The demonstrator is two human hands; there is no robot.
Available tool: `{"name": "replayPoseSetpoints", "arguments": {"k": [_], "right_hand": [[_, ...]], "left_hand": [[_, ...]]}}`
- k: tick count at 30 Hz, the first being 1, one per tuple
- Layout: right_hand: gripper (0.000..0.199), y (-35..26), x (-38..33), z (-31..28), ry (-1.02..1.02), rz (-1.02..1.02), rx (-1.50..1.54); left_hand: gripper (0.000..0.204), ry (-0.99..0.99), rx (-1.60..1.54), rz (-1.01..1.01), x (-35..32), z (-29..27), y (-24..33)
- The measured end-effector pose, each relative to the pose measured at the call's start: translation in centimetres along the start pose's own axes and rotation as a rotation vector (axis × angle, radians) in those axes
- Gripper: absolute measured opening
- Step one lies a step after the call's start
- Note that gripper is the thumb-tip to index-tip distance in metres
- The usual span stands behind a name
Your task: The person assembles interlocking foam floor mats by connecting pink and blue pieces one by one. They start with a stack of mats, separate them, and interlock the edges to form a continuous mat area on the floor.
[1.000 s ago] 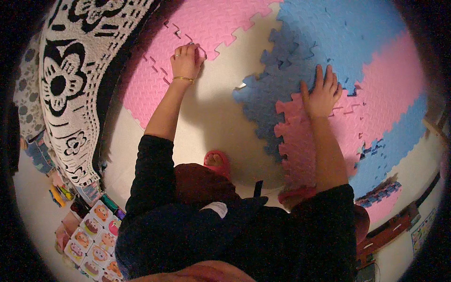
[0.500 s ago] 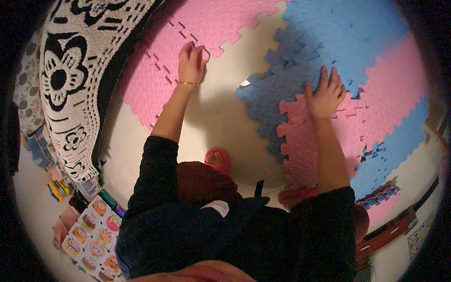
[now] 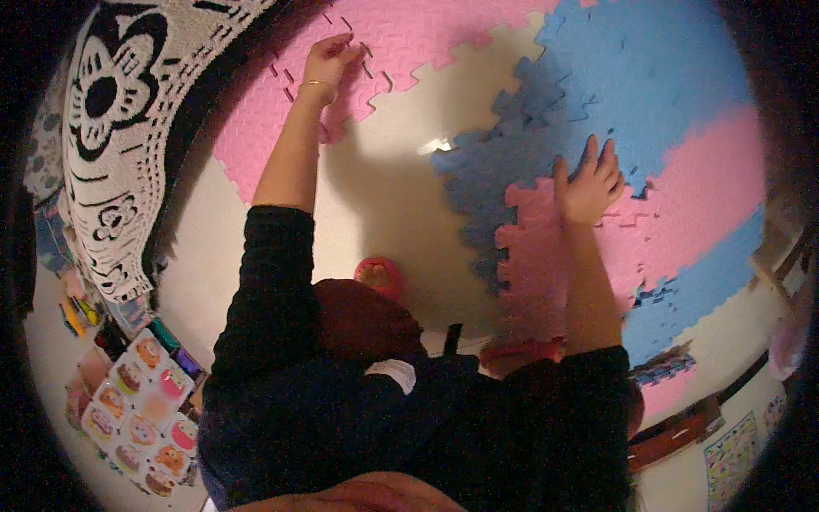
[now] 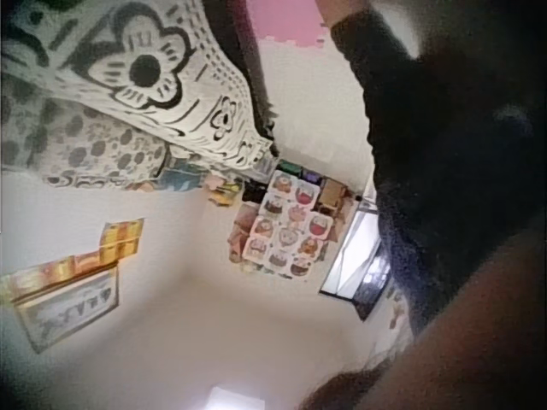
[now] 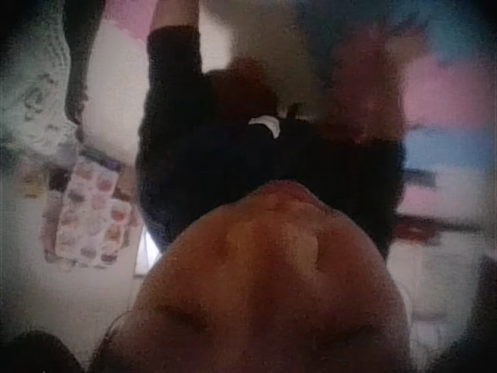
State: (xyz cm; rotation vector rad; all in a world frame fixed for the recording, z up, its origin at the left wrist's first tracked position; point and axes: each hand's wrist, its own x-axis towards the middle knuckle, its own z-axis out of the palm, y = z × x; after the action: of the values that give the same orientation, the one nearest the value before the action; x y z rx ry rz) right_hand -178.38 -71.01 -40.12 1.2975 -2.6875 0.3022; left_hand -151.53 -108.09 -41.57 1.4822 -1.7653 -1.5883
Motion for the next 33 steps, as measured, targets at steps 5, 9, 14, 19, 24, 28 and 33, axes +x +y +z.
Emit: {"name": "replayPoseSetpoints", "arguments": {"k": [5,9,14,19,24,28,33], "right_hand": [[0.065,0.1,-0.1,0.0,-0.026,-0.004,-0.042],[0.065,-0.4,-0.3,-0.5,-0.079,0.003,-0.046],[0.066,-1.0,-0.3,-0.7,-0.086,-0.004,-0.039],[0.066,-0.5,-0.1,-0.4,-0.069,-0.008,-0.058],[0.065,-0.4,-0.1,-0.5,-0.080,-0.020,-0.068],[0.065,-0.5,-0.1,-0.6,-0.059,-0.016,-0.046],[0.066,-0.1,-0.2,-0.2,-0.060,-0.030,-0.046]], "left_hand": [[0.051,0.274,0.962,0.289,-1.4,1.6,0.0],[0.054,0.204,1.144,0.158,-0.8,1.6,3.3],[0.048,0.257,0.975,0.164,-0.7,1.6,2.5],[0.054,0.318,1.048,0.375,-2.7,3.8,-1.9],[0.061,0.270,1.193,0.329,-4.2,4.5,-3.4],[0.069,0.352,1.037,0.368,-3.5,3.9,-2.6],[0.081,0.691,0.961,0.281,-1.1,3.8,-0.8]]}}
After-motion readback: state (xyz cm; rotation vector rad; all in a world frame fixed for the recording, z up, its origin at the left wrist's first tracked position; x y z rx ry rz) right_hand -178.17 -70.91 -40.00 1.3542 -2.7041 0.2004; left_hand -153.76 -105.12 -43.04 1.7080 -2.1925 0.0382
